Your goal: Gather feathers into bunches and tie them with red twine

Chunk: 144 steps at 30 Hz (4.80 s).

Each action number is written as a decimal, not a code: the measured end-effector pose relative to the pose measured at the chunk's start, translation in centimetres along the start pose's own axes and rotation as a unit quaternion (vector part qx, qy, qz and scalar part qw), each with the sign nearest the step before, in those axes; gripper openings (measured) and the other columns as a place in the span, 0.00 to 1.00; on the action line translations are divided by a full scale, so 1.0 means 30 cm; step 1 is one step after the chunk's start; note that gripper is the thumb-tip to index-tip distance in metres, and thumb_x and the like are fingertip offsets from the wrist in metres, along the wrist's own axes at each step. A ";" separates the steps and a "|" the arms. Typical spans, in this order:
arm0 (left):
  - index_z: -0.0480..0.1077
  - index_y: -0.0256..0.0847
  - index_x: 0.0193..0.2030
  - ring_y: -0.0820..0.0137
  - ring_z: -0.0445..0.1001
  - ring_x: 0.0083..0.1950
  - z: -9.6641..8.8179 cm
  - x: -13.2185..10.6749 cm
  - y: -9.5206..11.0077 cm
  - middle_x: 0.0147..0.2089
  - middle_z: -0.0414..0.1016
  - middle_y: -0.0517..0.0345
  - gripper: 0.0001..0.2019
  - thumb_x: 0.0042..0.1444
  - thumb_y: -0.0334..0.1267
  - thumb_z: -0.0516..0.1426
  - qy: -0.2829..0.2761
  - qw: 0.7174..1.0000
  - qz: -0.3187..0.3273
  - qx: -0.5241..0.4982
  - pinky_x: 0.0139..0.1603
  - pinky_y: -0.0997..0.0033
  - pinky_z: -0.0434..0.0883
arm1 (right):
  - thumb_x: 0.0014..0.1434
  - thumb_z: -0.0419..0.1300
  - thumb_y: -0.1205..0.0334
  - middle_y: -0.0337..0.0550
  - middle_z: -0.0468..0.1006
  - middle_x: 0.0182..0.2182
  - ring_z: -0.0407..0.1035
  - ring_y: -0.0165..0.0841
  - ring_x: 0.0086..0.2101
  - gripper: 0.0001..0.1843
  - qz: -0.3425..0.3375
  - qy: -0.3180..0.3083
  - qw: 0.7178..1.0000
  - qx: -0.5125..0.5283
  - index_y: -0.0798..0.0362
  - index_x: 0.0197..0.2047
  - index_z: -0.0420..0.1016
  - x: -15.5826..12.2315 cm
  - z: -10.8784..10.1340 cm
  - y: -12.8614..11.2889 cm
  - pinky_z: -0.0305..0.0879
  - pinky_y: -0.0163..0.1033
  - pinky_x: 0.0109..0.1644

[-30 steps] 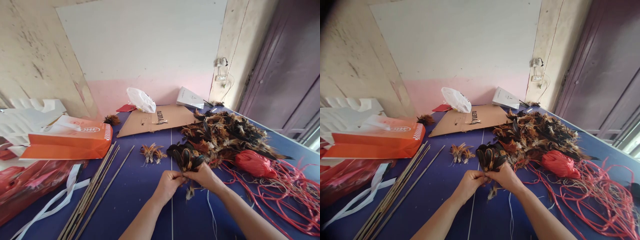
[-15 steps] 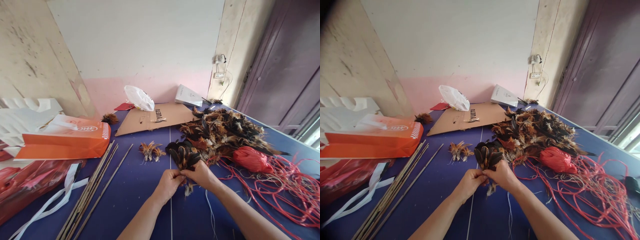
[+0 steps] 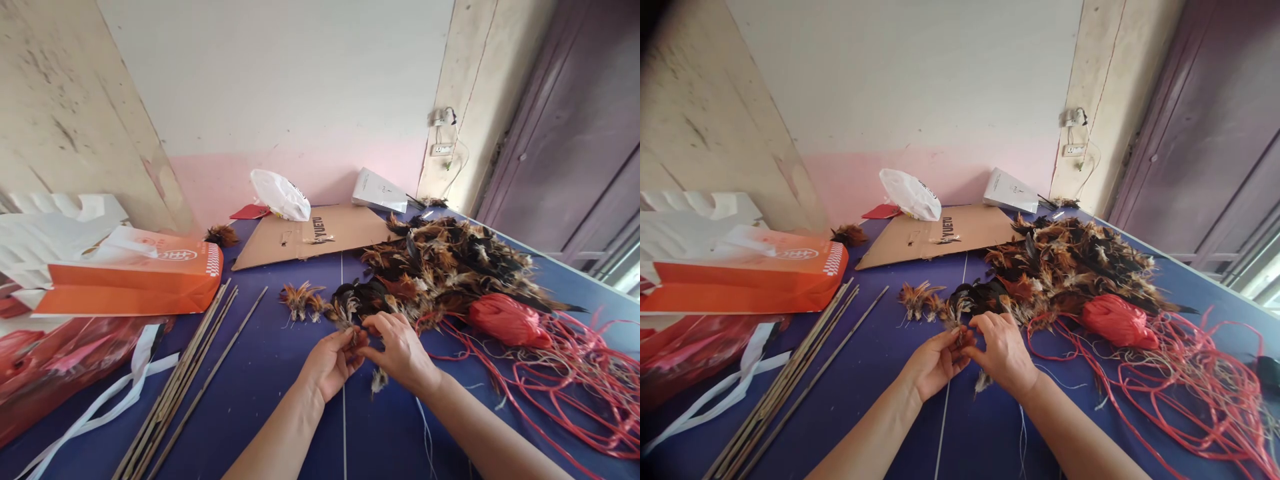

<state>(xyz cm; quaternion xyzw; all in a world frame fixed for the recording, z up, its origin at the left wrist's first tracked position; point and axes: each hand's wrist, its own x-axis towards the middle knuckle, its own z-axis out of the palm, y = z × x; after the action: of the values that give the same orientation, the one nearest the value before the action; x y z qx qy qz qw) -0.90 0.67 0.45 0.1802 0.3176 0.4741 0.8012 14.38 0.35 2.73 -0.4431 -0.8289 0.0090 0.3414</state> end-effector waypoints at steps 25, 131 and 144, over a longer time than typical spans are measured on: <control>0.73 0.33 0.29 0.72 0.72 0.30 0.027 -0.010 -0.039 0.30 0.76 0.52 0.09 0.43 0.37 0.62 -0.021 0.994 0.038 0.096 0.38 0.69 0.68 | 0.42 0.62 0.61 0.36 0.70 0.26 0.64 0.31 0.29 0.12 0.080 0.004 0.997 0.003 0.52 0.30 0.63 -0.005 0.027 0.020 0.55 0.38 0.37; 0.71 0.33 0.30 0.72 0.73 0.30 0.061 -0.050 -0.034 0.28 0.75 0.55 0.04 0.47 0.32 0.60 -0.080 0.996 -0.016 0.036 0.35 0.71 0.68 | 0.51 0.55 0.66 0.45 0.68 0.41 0.65 0.35 0.41 0.05 0.087 0.173 0.970 0.147 0.51 0.28 0.72 -0.063 0.017 -0.039 0.62 0.42 0.45; 0.71 0.33 0.32 0.70 0.74 0.32 0.070 -0.050 -0.049 0.30 0.76 0.52 0.06 0.47 0.34 0.60 -0.056 0.998 0.007 0.026 0.36 0.71 0.69 | 0.51 0.53 0.68 0.46 0.66 0.45 0.61 0.38 0.47 0.08 0.029 0.172 0.985 0.016 0.51 0.29 0.72 -0.073 0.025 -0.041 0.57 0.47 0.49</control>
<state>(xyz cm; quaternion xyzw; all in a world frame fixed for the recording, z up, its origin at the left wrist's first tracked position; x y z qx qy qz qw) 0.96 -1.32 1.63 0.2297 0.2836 0.4605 0.8091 13.88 -1.82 1.33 -0.4566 -0.7444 -0.0441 0.4852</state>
